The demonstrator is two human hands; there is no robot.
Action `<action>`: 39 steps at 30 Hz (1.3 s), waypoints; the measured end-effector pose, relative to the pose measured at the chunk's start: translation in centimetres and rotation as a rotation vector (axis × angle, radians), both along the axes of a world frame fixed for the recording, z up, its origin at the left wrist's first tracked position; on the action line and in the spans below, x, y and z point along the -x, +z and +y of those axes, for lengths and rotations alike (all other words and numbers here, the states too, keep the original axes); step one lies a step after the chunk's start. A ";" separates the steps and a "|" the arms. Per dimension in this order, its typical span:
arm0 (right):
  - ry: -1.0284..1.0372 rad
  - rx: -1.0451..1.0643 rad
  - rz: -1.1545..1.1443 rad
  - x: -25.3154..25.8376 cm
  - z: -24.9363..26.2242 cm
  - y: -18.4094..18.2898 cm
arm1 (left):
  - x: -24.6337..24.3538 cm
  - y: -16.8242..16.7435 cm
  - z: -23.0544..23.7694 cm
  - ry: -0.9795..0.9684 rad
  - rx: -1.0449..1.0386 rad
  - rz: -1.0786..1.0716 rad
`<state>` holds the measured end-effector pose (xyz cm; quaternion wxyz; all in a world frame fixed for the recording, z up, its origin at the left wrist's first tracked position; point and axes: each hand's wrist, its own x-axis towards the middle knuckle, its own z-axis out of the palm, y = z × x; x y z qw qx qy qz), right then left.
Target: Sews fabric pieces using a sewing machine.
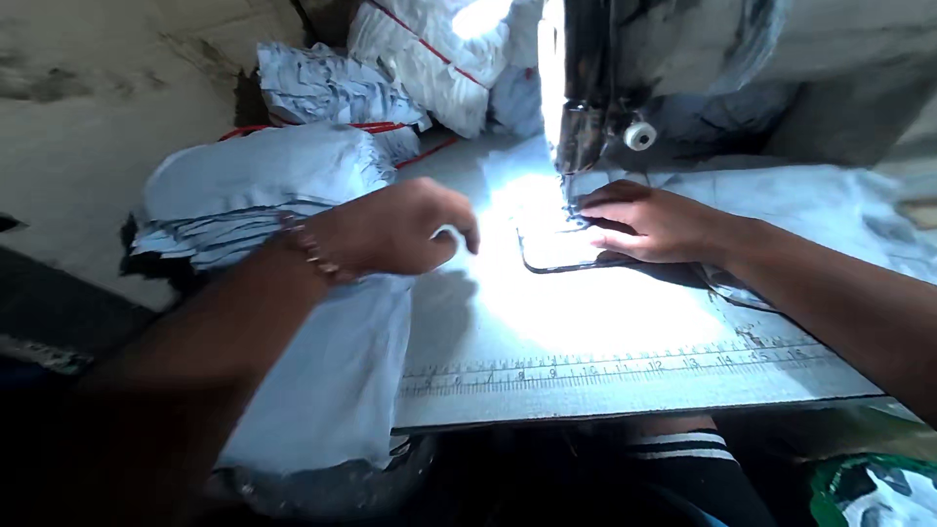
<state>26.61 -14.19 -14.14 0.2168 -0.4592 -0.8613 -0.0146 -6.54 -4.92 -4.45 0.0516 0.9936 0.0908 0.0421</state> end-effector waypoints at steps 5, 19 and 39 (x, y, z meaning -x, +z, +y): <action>-0.040 -0.021 -0.026 -0.4 -0.2 0.4 | 14.1 -5.2 -3.8 0.265 -0.018 -0.068; 0.195 -0.042 0.068 -0.5 -3.4 3.1 | -5.6 -7.3 -10.3 0.146 0.095 -0.016; 0.260 -0.035 0.087 1.6 -1.9 -0.1 | -5.5 -7.6 -0.6 -0.050 0.179 -0.134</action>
